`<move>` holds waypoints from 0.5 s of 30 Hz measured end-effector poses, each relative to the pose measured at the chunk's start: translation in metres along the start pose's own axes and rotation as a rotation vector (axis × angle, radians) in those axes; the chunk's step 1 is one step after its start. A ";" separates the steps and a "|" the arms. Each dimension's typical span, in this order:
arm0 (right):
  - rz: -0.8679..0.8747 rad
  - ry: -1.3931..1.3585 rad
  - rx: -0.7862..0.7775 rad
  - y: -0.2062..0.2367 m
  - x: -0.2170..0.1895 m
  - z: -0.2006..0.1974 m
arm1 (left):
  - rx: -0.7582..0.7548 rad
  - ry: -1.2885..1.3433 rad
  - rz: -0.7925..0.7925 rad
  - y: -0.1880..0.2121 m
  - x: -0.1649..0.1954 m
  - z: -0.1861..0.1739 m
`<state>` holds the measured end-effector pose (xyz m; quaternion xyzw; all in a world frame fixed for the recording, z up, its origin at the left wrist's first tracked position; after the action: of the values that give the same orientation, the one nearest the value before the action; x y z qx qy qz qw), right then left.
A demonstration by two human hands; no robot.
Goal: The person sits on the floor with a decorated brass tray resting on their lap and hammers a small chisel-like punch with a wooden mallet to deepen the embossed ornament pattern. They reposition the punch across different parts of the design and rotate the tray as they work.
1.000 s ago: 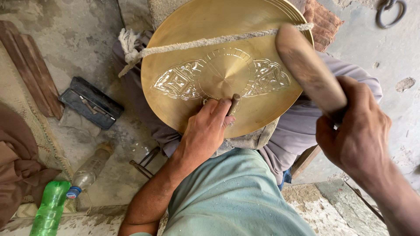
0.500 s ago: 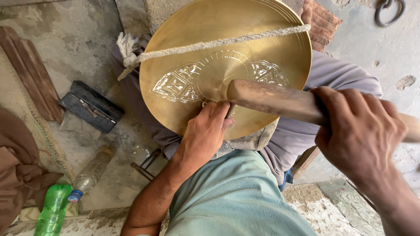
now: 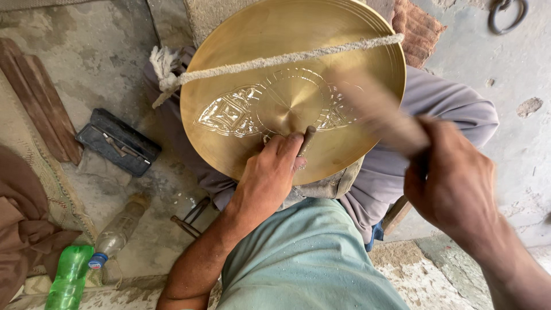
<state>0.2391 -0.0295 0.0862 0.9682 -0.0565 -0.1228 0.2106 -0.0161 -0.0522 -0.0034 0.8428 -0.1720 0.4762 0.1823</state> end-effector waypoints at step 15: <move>-0.168 0.397 0.108 0.008 -0.004 0.002 | -0.029 0.019 0.056 -0.003 -0.002 -0.006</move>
<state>0.2338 -0.0369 0.0889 0.9845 0.0606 0.0565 0.1546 -0.0200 -0.0465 -0.0033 0.8304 -0.2006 0.4867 0.1829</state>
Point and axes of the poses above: each hand's wrist, its own y-axis away from the middle knuckle, its own z-axis out of the palm, x = y × z, the point moved 3 cm from there along -y, towards the middle knuckle, and after that the axes turned 7 degrees about z, right-handed, at the moved point
